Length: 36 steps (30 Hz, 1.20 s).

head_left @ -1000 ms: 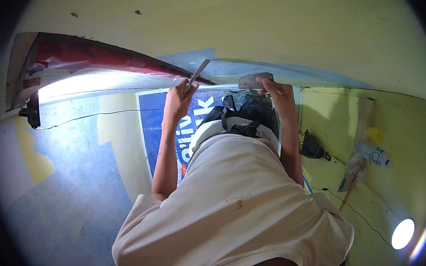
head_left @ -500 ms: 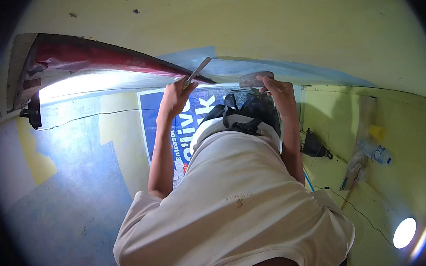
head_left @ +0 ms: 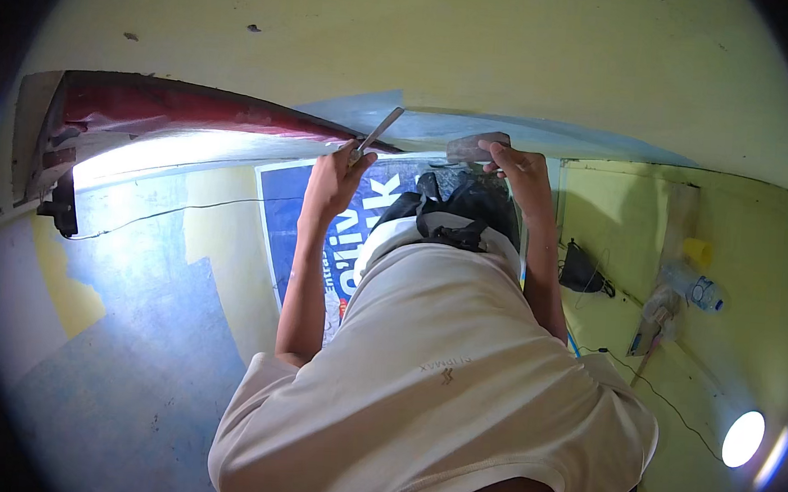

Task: The person patches a damaged area on a wall by applying joint compound with a putty knife.

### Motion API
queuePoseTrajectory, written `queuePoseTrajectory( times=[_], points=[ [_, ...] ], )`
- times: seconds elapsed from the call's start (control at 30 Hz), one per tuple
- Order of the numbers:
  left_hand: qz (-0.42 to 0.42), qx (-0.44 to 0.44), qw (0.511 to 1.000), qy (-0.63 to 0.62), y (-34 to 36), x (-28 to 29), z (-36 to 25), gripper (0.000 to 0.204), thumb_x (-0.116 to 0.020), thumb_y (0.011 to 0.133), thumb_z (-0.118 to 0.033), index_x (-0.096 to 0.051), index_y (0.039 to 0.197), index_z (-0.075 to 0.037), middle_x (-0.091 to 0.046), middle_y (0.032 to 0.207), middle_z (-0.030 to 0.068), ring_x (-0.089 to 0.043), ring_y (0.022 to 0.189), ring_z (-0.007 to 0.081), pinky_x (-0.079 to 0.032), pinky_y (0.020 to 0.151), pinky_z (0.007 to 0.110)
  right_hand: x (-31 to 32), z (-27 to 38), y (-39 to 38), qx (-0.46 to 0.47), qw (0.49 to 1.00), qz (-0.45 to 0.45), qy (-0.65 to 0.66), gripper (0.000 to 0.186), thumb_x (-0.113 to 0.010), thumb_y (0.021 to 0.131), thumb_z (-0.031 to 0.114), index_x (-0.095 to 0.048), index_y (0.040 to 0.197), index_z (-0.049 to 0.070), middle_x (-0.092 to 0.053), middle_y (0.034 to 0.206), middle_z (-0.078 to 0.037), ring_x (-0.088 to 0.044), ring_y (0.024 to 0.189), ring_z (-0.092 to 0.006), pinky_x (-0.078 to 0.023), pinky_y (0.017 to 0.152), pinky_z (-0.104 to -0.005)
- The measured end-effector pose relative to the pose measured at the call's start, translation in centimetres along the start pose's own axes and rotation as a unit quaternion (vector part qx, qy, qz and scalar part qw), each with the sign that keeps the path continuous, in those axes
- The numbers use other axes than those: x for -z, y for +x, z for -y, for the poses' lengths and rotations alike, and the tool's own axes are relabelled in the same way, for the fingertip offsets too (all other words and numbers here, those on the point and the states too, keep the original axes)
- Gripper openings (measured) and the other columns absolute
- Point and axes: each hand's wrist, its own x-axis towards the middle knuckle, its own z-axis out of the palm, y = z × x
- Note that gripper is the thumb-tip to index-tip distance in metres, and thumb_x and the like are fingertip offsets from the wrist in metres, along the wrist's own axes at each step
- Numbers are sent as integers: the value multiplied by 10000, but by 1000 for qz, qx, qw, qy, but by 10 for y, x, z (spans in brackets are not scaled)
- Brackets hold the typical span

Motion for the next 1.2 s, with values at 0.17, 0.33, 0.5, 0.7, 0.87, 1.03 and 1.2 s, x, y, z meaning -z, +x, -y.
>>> queuePoseTrajectory(
  times=[0.17, 0.33, 0.5, 0.7, 0.87, 1.03, 1.2],
  points=[
    [-15, -2, 1000, -27, -5, -2, 8, 382, -656, 943, -334, -588, 916, 41, -537, 661, 237, -488, 623, 450, -412, 581, 460, 1, 4, 2, 26, 1000, -2, 17, 368, -666, 963, 341, -756, 1098, 10, -758, 997, -92, -644, 737, -131, -517, 716, -288],
    [-8, 4, 1000, -3, -5, 0, -3, 353, -651, 945, -323, -599, 930, 26, -551, 676, 237, -510, 621, 438, -423, 586, 459, 0, 1, 1, 7, 1000, 0, 0, 379, -666, 960, 355, -756, 1105, 17, -759, 976, -87, -635, 732, -117, -505, 733, -280],
    [-26, -30, 999, 2, -1, -3, 1, 349, -657, 940, -335, -623, 965, 11, -562, 679, 236, -523, 628, 447, -426, 584, 464, 1, -3, 0, 2, 1000, -3, -5, 386, -670, 956, 367, -757, 1104, 22, -759, 930, -83, -631, 719, -115, -499, 734, -279],
    [-25, 3, 999, 27, -4, 4, -16, 360, -653, 943, -350, -636, 971, 8, -571, 691, 237, -531, 642, 439, -441, 600, 455, 0, 0, -3, 9, 1000, -7, 4, 399, -671, 955, 387, -765, 1075, 18, -755, 888, -73, -613, 707, -113, -493, 718, -292],
    [-21, 4, 999, -28, -8, 1, -13, 365, -644, 948, -347, -612, 937, 17, -552, 680, 235, -508, 622, 421, -427, 594, 453, 2, -9, -8, 5, 1000, 5, 3, 398, -652, 969, 399, -757, 1116, 44, -753, 898, -38, -661, 755, -109, -470, 703, -265],
    [-39, -5, 998, -47, -10, 0, -7, 375, -632, 957, -335, -579, 887, 29, -490, 635, 202, -419, 578, 367, -385, 564, 446, 9, -12, -9, -6, 999, 4, -42, 408, -657, 961, 419, -764, 1106, 54, -749, 885, -28, -663, 760, -107, -464, 700, -256],
    [-34, 26, 998, -45, -19, -8, -22, 361, -624, 972, -314, -554, 871, 25, -473, 614, 189, -384, 563, 324, -383, 552, 433, 4, 1, -10, 12, 1000, -4, -5, 382, -673, 957, 366, -764, 1083, 17, -724, 808, -56, -599, 715, -111, -471, 706, -285]
  ],
)
